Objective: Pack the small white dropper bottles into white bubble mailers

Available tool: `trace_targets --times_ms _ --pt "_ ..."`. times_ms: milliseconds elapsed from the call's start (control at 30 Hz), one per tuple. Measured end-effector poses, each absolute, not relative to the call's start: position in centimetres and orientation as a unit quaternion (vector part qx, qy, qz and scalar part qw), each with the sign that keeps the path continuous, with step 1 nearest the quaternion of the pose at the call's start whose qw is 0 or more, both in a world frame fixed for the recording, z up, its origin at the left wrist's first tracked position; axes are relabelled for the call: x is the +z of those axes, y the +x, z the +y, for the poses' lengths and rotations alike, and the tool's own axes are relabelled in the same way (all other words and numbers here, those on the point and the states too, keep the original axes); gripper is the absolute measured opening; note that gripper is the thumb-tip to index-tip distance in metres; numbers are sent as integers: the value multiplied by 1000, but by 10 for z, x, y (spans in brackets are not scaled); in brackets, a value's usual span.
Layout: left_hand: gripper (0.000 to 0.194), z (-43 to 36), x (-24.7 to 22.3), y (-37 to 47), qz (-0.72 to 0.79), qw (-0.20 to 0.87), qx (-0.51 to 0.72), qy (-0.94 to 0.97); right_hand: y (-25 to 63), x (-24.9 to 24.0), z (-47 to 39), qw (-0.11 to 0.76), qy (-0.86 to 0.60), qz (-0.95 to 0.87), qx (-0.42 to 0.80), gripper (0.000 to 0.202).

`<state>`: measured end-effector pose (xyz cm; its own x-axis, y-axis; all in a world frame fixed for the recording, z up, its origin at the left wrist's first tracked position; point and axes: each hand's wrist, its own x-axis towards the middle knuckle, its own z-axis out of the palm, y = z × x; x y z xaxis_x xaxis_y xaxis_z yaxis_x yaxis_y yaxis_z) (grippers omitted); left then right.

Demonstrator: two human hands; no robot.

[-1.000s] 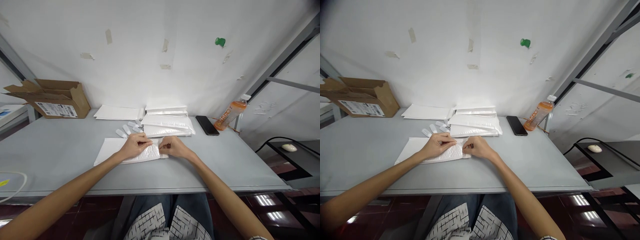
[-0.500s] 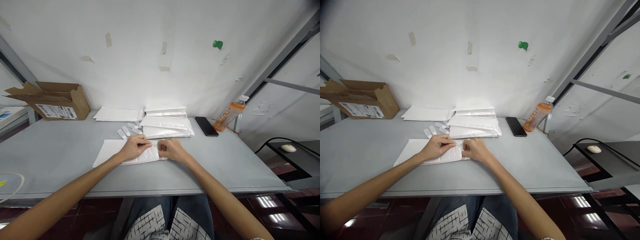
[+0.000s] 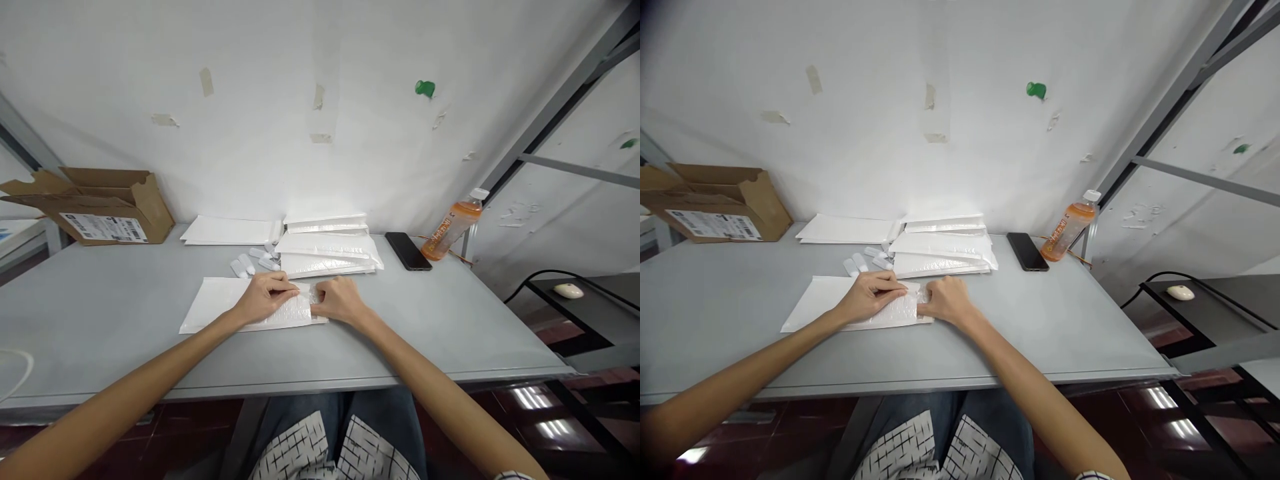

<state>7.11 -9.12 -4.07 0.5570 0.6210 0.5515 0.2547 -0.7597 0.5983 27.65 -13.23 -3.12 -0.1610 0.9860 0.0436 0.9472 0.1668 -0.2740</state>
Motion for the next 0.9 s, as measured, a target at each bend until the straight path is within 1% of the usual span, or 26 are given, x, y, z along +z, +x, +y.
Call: trace_targets --times_ms 233,367,500,700,900 --pt "29 -93 -40 73 238 214 414 852 272 -30 -134 105 -648 -750 80 27" --pt "30 -94 -39 72 246 211 410 853 278 -24 -133 116 -620 -767 121 25" --pt "26 -95 -38 71 246 205 412 853 283 -21 -131 126 -607 -770 152 28" --pt "22 -95 -41 73 209 183 433 858 276 -29 -131 116 -637 -755 102 27" --pt "18 -95 -45 74 180 161 450 860 271 -33 -133 94 -666 -737 66 31"
